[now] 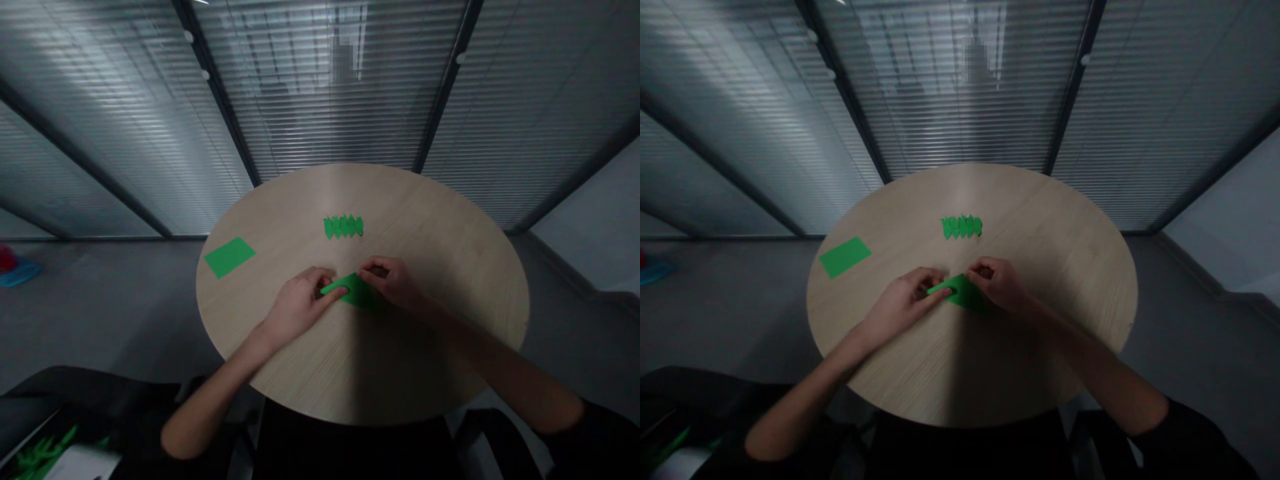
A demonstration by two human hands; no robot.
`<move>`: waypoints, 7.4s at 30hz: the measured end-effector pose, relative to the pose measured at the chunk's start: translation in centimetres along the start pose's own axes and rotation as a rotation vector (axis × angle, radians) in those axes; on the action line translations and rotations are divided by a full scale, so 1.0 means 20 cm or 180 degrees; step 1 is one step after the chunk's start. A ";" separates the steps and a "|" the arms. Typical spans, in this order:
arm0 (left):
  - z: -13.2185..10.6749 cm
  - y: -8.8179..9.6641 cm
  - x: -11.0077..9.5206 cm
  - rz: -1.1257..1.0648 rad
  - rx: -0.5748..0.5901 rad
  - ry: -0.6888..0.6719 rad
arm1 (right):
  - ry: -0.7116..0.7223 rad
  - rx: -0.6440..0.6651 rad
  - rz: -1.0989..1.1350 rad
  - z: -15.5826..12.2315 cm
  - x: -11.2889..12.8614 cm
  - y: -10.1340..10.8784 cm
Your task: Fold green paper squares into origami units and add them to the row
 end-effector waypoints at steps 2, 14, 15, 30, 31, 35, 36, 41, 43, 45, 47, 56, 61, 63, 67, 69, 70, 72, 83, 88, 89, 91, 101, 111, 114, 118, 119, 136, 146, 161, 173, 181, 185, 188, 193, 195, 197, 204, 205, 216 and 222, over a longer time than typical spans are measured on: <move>0.04 -0.05 0.00 -0.0722 0.0431 -0.0068 | -0.0044 -0.0116 0.0368 0.01 0.03 0.02; 0.06 -0.04 0.01 -0.2382 0.0519 0.0301 | -0.0461 -0.0058 0.1500 -0.04 0.10 0.01; 0.07 -0.03 0.02 -0.2422 0.0499 0.0310 | -0.0460 -0.0032 0.1498 -0.04 0.10 0.00; 0.04 -0.05 -0.02 -0.2317 0.0635 0.0210 | -0.0304 -0.0040 0.1253 -0.04 0.10 0.01; 0.04 -0.05 -0.03 -0.2306 0.0639 0.0203 | -0.0289 -0.0071 0.1216 -0.04 0.11 0.02; 0.03 -0.06 -0.04 -0.2187 0.0670 0.0152 | -0.0277 -0.0174 0.1040 -0.04 0.11 0.03; 0.03 -0.06 -0.04 -0.2142 0.0677 0.0149 | -0.0265 -0.0188 0.0983 -0.04 0.11 0.03; 0.03 -0.08 -0.05 -0.2071 0.0727 0.0140 | -0.0232 -0.0205 0.0841 -0.04 0.12 0.04; 0.03 -0.08 -0.05 -0.2090 0.0741 0.0124 | -0.0230 -0.0199 0.0846 -0.04 0.13 0.04; 0.03 -0.08 -0.04 -0.2091 0.0753 0.0126 | -0.0219 -0.0187 0.0821 -0.03 0.13 0.04; 0.03 -0.08 -0.04 -0.2074 0.0763 0.0149 | -0.0199 -0.0173 0.0790 -0.03 0.13 0.04; 0.03 -0.08 -0.03 -0.1926 0.0665 0.0159 | -0.0162 -0.0201 0.0758 -0.03 0.14 0.05; 0.03 -0.07 -0.03 -0.1843 0.0577 0.0116 | -0.0148 -0.0147 0.0685 -0.03 0.15 0.06; 0.03 -0.08 -0.03 -0.1836 0.0574 0.0107 | -0.0147 -0.0150 0.0655 -0.03 0.14 0.06; 0.02 -0.08 -0.04 -0.1900 0.0603 0.0041 | -0.0150 -0.0152 0.0602 -0.03 0.13 0.07; 0.03 -0.06 -0.05 -0.1970 0.0571 0.0011 | -0.0136 -0.0129 0.0579 -0.03 0.14 0.07; 0.03 -0.05 -0.04 -0.1986 0.0543 0.0015 | -0.0132 -0.0123 0.0572 -0.03 0.14 0.07; 0.03 -0.04 -0.03 -0.1948 0.0494 0.0049 | -0.0130 -0.0145 0.0557 -0.03 0.14 0.08; 0.02 -0.07 0.01 -0.1716 0.0495 0.0052 | -0.0213 -0.0216 0.0581 -0.03 0.11 0.07; 0.03 -0.06 0.01 -0.1872 0.0498 0.0097 | -0.0281 -0.0260 0.0653 -0.03 0.11 0.07; 0.03 -0.06 0.01 -0.1899 0.0501 0.0096 | -0.0282 -0.0263 0.0668 -0.03 0.11 0.07; 0.03 -0.05 0.01 -0.1930 0.0532 0.0098 | -0.0266 -0.0253 0.0664 -0.03 0.12 0.07; 0.04 -0.04 0.03 -0.1869 0.0382 0.0065 | -0.0287 -0.0229 0.0745 -0.03 0.12 0.07; 0.04 -0.15 0.04 -0.2470 0.0987 0.0407 | -0.0234 -0.0318 0.0633 -0.03 0.09 0.07; 0.00 -0.24 -0.03 -0.2591 0.1568 0.0448 | -0.0200 -0.0306 0.0666 -0.03 0.10 0.06; 0.00 -0.26 -0.05 -0.2574 0.1456 0.0401 | -0.0248 -0.0167 0.0845 -0.04 0.11 0.03; 0.01 -0.26 -0.04 -0.2567 0.1376 0.0406 | -0.0253 -0.0160 0.0868 -0.04 0.11 0.02; 0.02 -0.27 0.00 -0.2344 0.1217 0.0266 | -0.0235 -0.0253 0.0631 -0.03 0.10 0.06; 0.04 -0.19 0.07 -0.2458 0.0793 0.0511 | -0.0438 -0.0300 0.0807 -0.03 0.09 0.06; 0.07 -0.11 0.08 -0.2626 0.0365 0.0422 | -0.0602 -0.0194 0.0974 -0.04 0.04 0.04; -0.03 0.11 -0.01 -0.0799 -0.1328 -0.0460 | -0.0610 -0.0093 0.0927 -0.04 0.02 0.02; -0.03 -0.04 -0.10 -0.0746 -0.0515 -0.0630 | -0.0524 -0.0170 0.1045 -0.04 0.02 0.00; -0.03 -0.02 -0.09 -0.0953 -0.0537 -0.0597 | -0.0634 -0.0073 0.1149 -0.04 0.00 -0.02; -0.03 -0.01 -0.09 -0.1015 -0.0552 -0.0635 | -0.0637 -0.0109 0.1204 -0.04 0.00 -0.01; -0.02 -0.04 -0.07 -0.1089 -0.0399 -0.0628 | -0.0744 -0.0322 0.1209 -0.04 -0.02 0.03; -0.01 -0.06 -0.06 -0.1044 -0.0288 -0.0633 | -0.0768 -0.0421 0.1170 -0.04 -0.04 0.05; -0.02 -0.08 -0.08 -0.0869 -0.0193 -0.0727 | -0.0736 -0.0488 0.1088 -0.04 -0.04 0.07; -0.03 -0.05 -0.12 -0.0601 -0.0295 -0.1005 | -0.0514 -0.0568 0.0860 -0.03 0.00 0.09; -0.03 -0.03 -0.11 -0.0680 -0.0339 -0.0995 | -0.0414 -0.0611 0.0800 -0.03 0.02 0.09; 0.09 -0.06 0.11 -0.2181 0.0097 0.0238 | 0.1128 0.0181 -0.0423 -0.06 0.21 0.08; 0.11 -0.05 0.11 -0.2464 0.0327 0.0271 | 0.1304 0.0261 -0.0361 -0.08 0.24 0.07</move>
Point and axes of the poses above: each hand's wrist, its own z-axis towards the middle knuckle, its own y-axis out of the back of the hand, x = y × z, the point moved 10 cm from there along z, towards the middle knuckle, and after that the axes turned 12 degrees about y, right-handed, at the moved point
